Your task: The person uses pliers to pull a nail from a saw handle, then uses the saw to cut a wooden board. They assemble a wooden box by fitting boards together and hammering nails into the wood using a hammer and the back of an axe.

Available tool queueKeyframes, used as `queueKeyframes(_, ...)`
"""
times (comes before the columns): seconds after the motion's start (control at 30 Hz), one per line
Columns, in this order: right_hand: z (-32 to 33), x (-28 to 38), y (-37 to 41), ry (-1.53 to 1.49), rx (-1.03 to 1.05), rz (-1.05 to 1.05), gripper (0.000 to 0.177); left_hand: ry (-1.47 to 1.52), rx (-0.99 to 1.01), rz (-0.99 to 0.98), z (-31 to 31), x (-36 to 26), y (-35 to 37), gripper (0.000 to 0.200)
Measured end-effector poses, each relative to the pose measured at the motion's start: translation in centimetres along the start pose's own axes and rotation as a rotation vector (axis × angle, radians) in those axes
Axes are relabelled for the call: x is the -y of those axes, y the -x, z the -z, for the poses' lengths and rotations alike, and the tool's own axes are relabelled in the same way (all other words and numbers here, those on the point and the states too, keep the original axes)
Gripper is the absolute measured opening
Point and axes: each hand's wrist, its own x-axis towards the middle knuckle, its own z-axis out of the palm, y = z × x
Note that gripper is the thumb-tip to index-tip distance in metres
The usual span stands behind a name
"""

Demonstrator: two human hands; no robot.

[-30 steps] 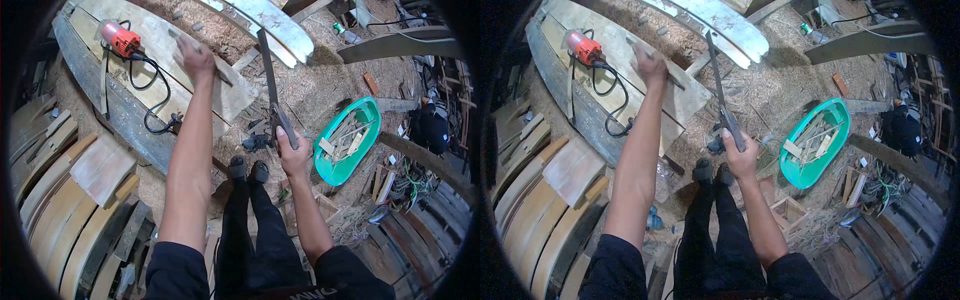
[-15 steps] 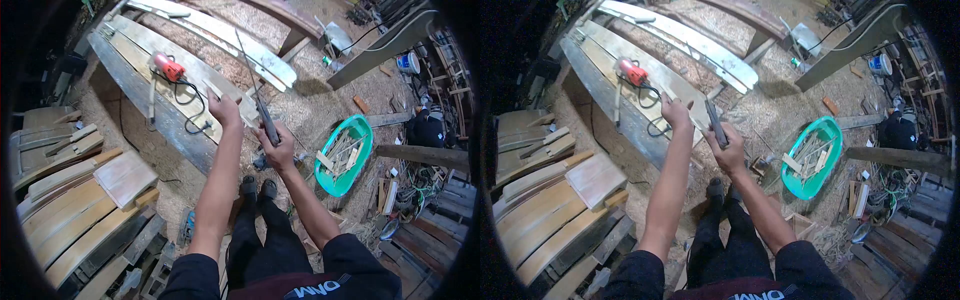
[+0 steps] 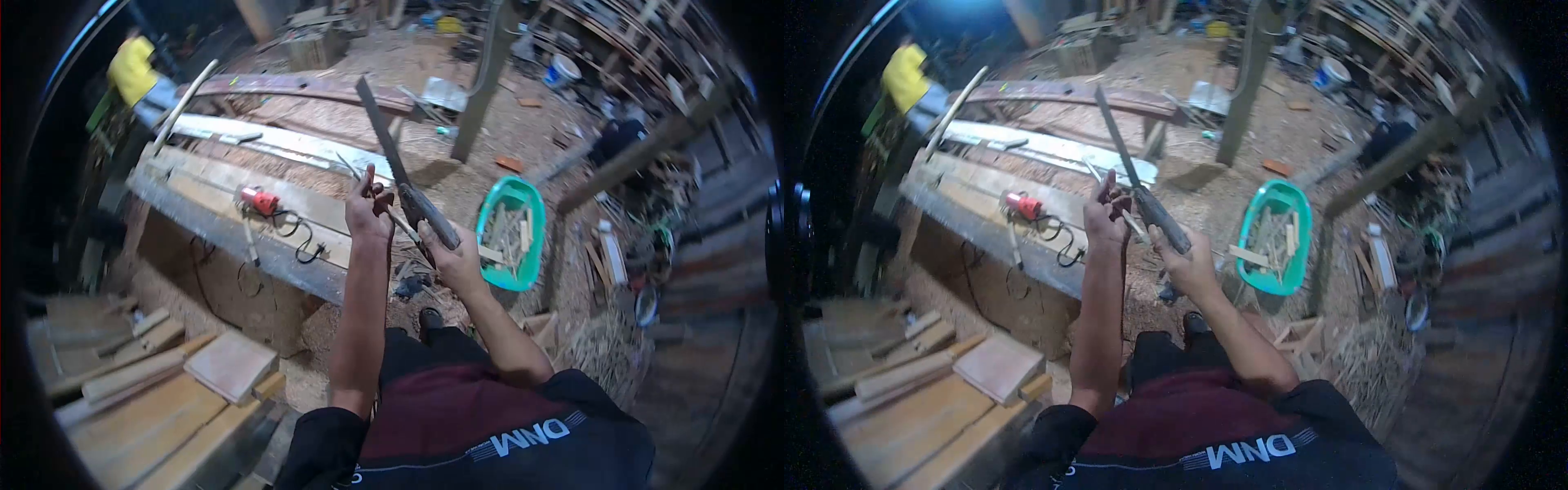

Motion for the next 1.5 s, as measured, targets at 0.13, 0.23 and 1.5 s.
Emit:
queueKeyframes(0.13,2.8,1.7,3.2,0.225,-0.259,0.242,0.026,-0.072,0.181,0.325,-3.9,2.4,3.9,0.020)
queueKeyframes(0.23,3.9,3.3,5.4,0.137,-0.566,0.280,0.025,-0.049,0.211,0.440,-5.4,3.6,6.5,0.020)
queueKeyframes(1.5,12.9,5.5,46.1,-0.886,-0.784,0.320,0.045,-0.700,0.996,0.759,-10.2,19.3,41.7,0.018)
